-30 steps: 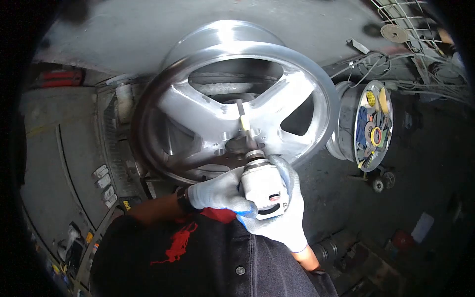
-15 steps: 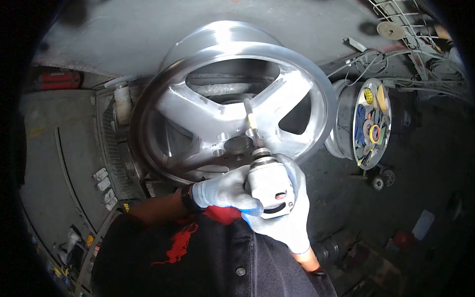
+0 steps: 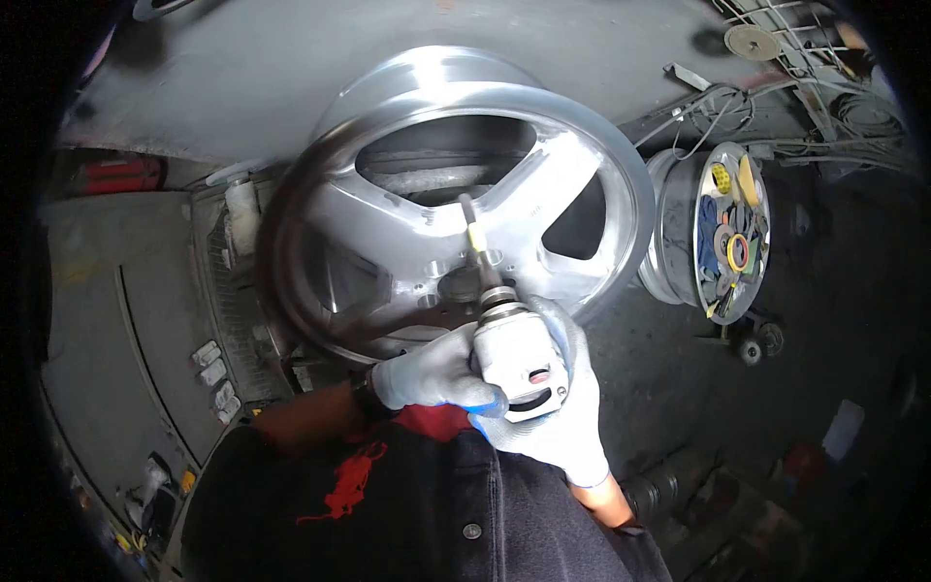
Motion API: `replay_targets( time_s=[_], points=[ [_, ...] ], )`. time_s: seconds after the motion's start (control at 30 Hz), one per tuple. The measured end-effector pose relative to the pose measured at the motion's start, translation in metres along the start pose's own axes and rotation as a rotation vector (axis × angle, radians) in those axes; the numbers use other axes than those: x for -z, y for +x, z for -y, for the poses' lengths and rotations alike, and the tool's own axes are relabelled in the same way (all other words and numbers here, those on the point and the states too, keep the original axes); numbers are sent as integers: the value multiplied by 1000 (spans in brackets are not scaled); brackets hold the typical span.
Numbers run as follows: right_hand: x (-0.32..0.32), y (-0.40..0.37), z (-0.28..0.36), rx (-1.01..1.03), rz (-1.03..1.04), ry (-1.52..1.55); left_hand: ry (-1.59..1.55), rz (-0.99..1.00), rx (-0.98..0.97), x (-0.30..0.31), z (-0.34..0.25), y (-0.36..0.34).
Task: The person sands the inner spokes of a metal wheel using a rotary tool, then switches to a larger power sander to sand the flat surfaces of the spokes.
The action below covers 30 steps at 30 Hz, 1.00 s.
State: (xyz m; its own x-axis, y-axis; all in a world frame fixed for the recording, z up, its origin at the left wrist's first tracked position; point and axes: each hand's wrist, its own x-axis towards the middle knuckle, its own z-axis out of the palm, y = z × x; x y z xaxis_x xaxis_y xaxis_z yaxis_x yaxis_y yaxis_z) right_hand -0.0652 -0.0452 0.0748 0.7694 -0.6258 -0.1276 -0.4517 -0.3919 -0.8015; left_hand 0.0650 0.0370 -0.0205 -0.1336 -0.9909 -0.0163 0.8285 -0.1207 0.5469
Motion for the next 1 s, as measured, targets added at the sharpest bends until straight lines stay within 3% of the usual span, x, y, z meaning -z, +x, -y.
replay_targets(
  time_s=[0.07,0.23,0.27,0.33,0.4,0.47,0.63,0.87,0.93,1.0],
  points=[
    [-3,-6,-1,-113,-126,58,7,39,88,1,-2,8],
    [-6,2,21,-195,-28,164,31,54,49,6,-4,-6],
    [-6,4,16,-193,-25,167,32,50,47,3,-8,-11],
    [-7,4,-2,53,51,108,-50,-17,4,-4,-11,-20],
    [-6,3,-7,61,59,99,-52,-1,-23,-6,-11,-16],
    [-2,2,-10,52,60,152,-57,-12,67,-9,-9,-13],
    [9,-11,-22,1,-26,-11,-15,28,51,-10,0,11],
    [15,-7,-33,169,-123,-142,109,54,11,-1,11,33],
    [8,-14,-36,-2,-115,17,121,53,-1,1,17,28],
    [4,-16,-35,-18,-65,64,14,21,-23,1,21,17]
  ],
)
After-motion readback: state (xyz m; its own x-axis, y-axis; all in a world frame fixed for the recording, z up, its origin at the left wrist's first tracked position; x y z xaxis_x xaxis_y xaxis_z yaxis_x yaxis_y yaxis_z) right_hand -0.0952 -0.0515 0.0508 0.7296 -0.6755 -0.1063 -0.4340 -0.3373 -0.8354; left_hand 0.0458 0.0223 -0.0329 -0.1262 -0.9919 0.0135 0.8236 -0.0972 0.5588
